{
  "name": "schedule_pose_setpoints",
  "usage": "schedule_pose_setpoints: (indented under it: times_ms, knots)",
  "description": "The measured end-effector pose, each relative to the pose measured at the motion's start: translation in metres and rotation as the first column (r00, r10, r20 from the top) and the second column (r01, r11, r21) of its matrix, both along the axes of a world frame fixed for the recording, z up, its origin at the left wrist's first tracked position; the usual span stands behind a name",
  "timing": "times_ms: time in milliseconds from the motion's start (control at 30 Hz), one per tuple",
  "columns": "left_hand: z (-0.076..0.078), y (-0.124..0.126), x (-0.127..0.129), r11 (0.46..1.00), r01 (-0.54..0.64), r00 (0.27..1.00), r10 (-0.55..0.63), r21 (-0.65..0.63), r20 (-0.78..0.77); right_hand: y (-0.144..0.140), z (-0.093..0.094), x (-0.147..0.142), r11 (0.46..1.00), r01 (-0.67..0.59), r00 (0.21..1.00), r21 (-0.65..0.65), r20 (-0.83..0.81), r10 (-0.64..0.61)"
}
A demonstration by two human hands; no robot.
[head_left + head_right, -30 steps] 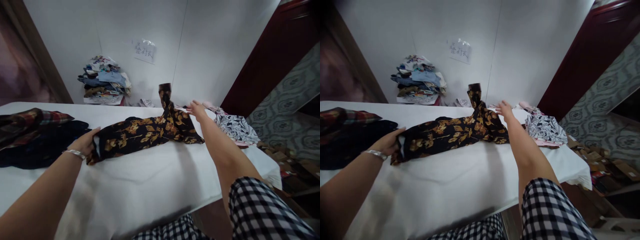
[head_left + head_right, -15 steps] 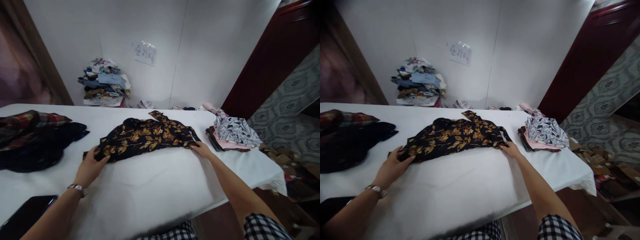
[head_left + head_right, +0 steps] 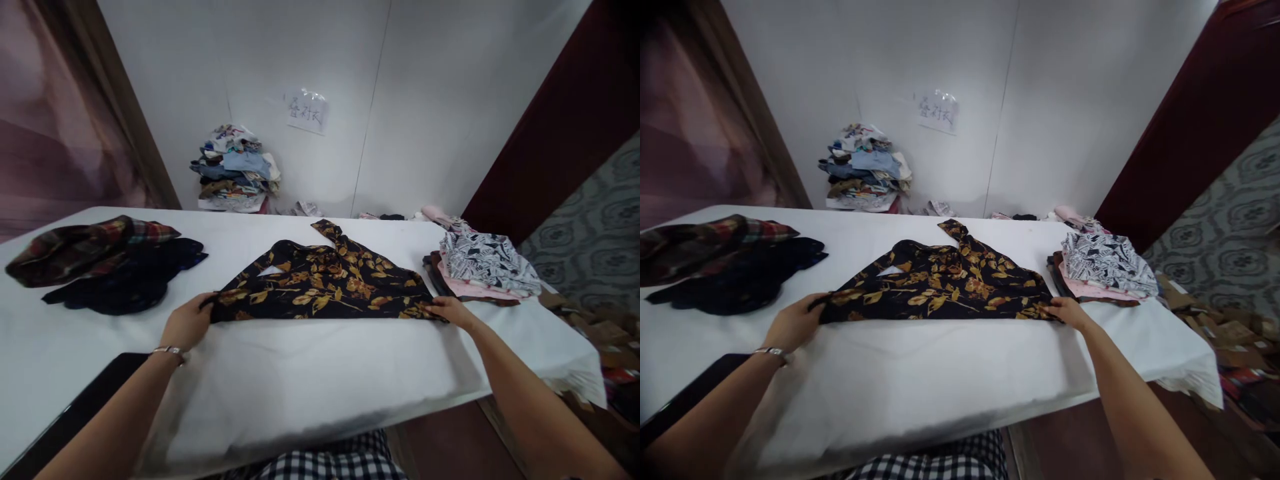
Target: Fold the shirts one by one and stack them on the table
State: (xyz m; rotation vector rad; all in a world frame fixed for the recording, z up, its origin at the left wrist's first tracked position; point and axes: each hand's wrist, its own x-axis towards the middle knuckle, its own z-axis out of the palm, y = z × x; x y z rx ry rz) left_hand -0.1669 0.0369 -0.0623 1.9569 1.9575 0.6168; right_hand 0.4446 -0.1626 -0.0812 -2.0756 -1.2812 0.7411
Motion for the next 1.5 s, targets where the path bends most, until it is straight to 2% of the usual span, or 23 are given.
schedule_pose_setpoints:
  times_ms: [133, 233, 300, 433, 567, 633, 733, 867, 967, 1033, 1133, 1233, 1333, 1400, 1467, 1500]
  knots:
    - [0.002, -0.012, -0.004, 0.997, -0.049, 0.969, 0.034, 0.052, 0.246, -0.006, 0.012, -0.019, 1.0, -0.003, 0.991, 0.015, -0.134, 0.005]
    - [0.006, -0.014, -0.005, 0.991, -0.08, 0.897, 0.025, 0.107, 0.441, -0.008, 0.012, -0.021, 0.995, 0.088, 0.996, 0.044, -0.011, -0.087]
    - [0.004, -0.012, -0.007, 0.988, -0.092, 0.876, 0.02, 0.126, 0.482, -0.01, 0.004, -0.018, 0.991, 0.12, 0.989, 0.064, 0.074, -0.125]
    - [-0.011, -0.011, -0.019, 0.993, -0.112, 0.922, 0.088, 0.043, 0.378, -0.017, -0.011, -0.009, 0.993, 0.094, 0.977, 0.066, 0.186, -0.104]
    - [-0.021, -0.02, -0.029, 0.983, -0.18, 0.945, 0.168, 0.017, 0.28, -0.018, -0.007, -0.01, 0.995, 0.098, 0.974, -0.007, 0.206, -0.094]
    - [-0.016, -0.024, -0.028, 0.983, -0.179, 0.959, 0.168, 0.028, 0.227, -0.014, 0.0, -0.014, 0.99, 0.142, 0.978, -0.02, 0.16, -0.137]
    - [0.003, -0.019, -0.016, 0.991, -0.133, 0.989, 0.134, -0.009, 0.06, 0.0, 0.007, -0.022, 0.981, 0.192, 0.971, -0.014, 0.151, -0.188]
    - [0.024, 0.01, 0.011, 0.989, -0.054, 0.985, 0.031, -0.136, -0.17, 0.021, 0.004, -0.033, 0.985, 0.173, 0.945, -0.019, 0.284, -0.16]
    - [0.022, 0.03, 0.034, 0.977, 0.001, 0.96, -0.061, -0.214, -0.275, 0.028, -0.008, -0.041, 0.985, 0.146, 0.903, -0.089, 0.418, -0.096]
    - [0.015, 0.038, 0.046, 0.98, 0.052, 0.938, -0.115, -0.194, -0.328, 0.027, -0.016, -0.044, 0.983, 0.138, 0.875, -0.121, 0.48, -0.063]
    - [0.007, 0.044, 0.055, 0.982, 0.145, 0.921, -0.179, -0.123, -0.346, 0.02, -0.026, -0.045, 0.983, 0.165, 0.863, -0.084, 0.494, -0.103]
    - [0.015, 0.054, 0.053, 0.988, 0.154, 0.941, -0.156, -0.03, -0.301, 0.015, -0.03, -0.044, 0.983, 0.18, 0.884, -0.028, 0.444, -0.149]
    - [0.029, 0.068, 0.049, 0.993, 0.046, 0.989, -0.031, 0.104, -0.146, 0.014, -0.03, -0.046, 0.98, 0.2, 0.887, -0.015, 0.427, -0.174]
    - [0.035, 0.071, 0.051, 0.989, 0.003, 0.998, 0.008, 0.149, -0.068, 0.015, -0.03, -0.048, 0.975, 0.22, 0.881, -0.022, 0.433, -0.189]
    - [0.033, 0.064, 0.057, 0.979, 0.042, 0.997, -0.028, 0.198, -0.074, 0.015, -0.029, -0.051, 0.973, 0.228, 0.879, -0.021, 0.433, -0.197]
    - [0.03, 0.057, 0.062, 0.968, 0.101, 0.992, -0.08, 0.231, -0.098, 0.015, -0.029, -0.052, 0.973, 0.23, 0.88, -0.018, 0.432, -0.2]
